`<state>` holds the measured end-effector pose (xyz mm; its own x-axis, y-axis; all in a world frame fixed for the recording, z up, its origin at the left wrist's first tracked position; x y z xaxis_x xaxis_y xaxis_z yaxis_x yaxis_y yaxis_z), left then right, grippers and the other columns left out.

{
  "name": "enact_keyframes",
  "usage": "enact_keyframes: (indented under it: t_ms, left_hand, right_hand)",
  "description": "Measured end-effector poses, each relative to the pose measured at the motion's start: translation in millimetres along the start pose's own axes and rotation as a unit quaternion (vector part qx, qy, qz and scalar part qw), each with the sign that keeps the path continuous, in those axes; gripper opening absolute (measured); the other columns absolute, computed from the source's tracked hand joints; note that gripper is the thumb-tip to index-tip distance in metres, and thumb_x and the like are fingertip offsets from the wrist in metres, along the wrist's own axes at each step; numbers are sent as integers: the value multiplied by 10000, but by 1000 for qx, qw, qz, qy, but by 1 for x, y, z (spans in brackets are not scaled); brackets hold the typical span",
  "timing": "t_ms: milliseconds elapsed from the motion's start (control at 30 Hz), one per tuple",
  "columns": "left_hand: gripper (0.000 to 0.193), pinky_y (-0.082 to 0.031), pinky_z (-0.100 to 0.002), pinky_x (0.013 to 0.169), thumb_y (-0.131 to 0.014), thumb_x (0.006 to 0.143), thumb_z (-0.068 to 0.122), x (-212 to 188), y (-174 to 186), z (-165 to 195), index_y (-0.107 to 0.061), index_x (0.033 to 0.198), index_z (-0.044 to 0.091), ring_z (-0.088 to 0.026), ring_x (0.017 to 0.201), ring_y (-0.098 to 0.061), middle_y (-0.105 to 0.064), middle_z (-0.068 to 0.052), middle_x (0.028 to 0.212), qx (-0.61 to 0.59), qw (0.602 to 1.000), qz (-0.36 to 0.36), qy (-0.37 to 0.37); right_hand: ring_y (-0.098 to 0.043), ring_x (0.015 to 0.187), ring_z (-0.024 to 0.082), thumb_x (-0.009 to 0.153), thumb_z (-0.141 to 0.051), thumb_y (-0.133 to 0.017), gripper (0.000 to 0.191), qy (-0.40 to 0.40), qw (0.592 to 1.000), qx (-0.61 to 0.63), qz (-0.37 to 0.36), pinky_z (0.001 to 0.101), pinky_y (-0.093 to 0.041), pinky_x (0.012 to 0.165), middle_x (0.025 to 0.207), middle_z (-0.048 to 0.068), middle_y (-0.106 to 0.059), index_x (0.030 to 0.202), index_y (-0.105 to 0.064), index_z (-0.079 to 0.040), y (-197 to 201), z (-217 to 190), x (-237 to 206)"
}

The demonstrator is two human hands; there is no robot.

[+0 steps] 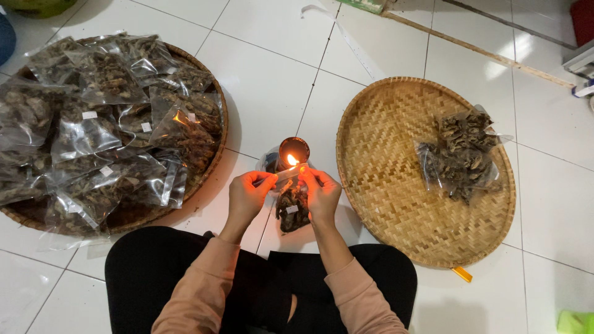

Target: The person sits on the floor and seals clear plastic bags filled with dried goods one at a time, pressing each bag's open edge against the flame of a small oil lamp to melt it closed, then places the sealed bag on a woven tray with the finished bags.

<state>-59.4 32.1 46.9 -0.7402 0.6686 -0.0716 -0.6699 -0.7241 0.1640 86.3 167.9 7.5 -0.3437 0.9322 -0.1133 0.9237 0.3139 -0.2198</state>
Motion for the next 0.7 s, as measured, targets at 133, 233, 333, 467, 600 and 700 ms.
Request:
enact_keyframes:
  t_ms: [133,233,333,467,600,700]
  left_hand:
    - [244,-451,-252,555,-743,888,231,1,-3,0,-789,909,-7,-74,628,-603,-761,-48,742,-9,1000,-7,20]
    - [242,-466,-249,562,-743,888,231,2,-4,3,-786,908,-6,-73,626,-625,-764,-46,740,4,1000,-2,5]
    - [238,-469,-262,569,-744,892,226,2,-5,3,-786,910,-7,-89,638,-624,-765,-53,752,-1,1000,-2,23]
    - [235,-527,-252,637,-742,891,218,2,-7,7,-780,910,-13,-97,695,-695,-774,-63,766,-12,1000,-4,5]
    - [240,-545,-258,663,-742,891,216,2,-9,7,-777,919,-20,-111,717,-717,-780,-72,781,-13,1000,-2,8]
    - [234,-552,-263,669,-738,894,203,3,-12,5,-775,926,-26,-118,726,-722,-779,-81,786,-24,1000,-3,6]
  right_hand:
    - [-586,619,91,937,-52,-720,121,15,1000,13,-3,235,-467,563,768,70,-707,946,-753,64,1,-1,1]
    - [-597,627,93,932,-46,-719,119,16,1000,22,1,235,-475,568,777,74,-715,960,-752,65,2,0,2]
    - [-626,648,96,933,-55,-716,125,12,1000,15,14,232,-491,576,789,73,-722,969,-748,61,4,1,3]
    - [-637,674,97,931,-58,-726,135,7,999,19,25,235,-515,594,802,73,-722,975,-753,67,6,2,3]
    - [-635,690,93,941,-63,-717,140,17,999,23,21,231,-505,601,816,66,-724,984,-753,66,6,0,2]
    - [-636,690,96,940,-58,-718,138,20,999,27,25,232,-507,607,818,66,-724,979,-751,70,7,-1,2]
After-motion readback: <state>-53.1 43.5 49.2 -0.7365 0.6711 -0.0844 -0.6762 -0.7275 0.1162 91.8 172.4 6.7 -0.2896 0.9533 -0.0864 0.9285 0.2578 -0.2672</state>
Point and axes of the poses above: each hand's wrist, its own x-axis towards the middle knuckle, its own y-axis out of the back of the hand, z = x × y, the point moved 5 cm from there along x, towards the middle knuckle
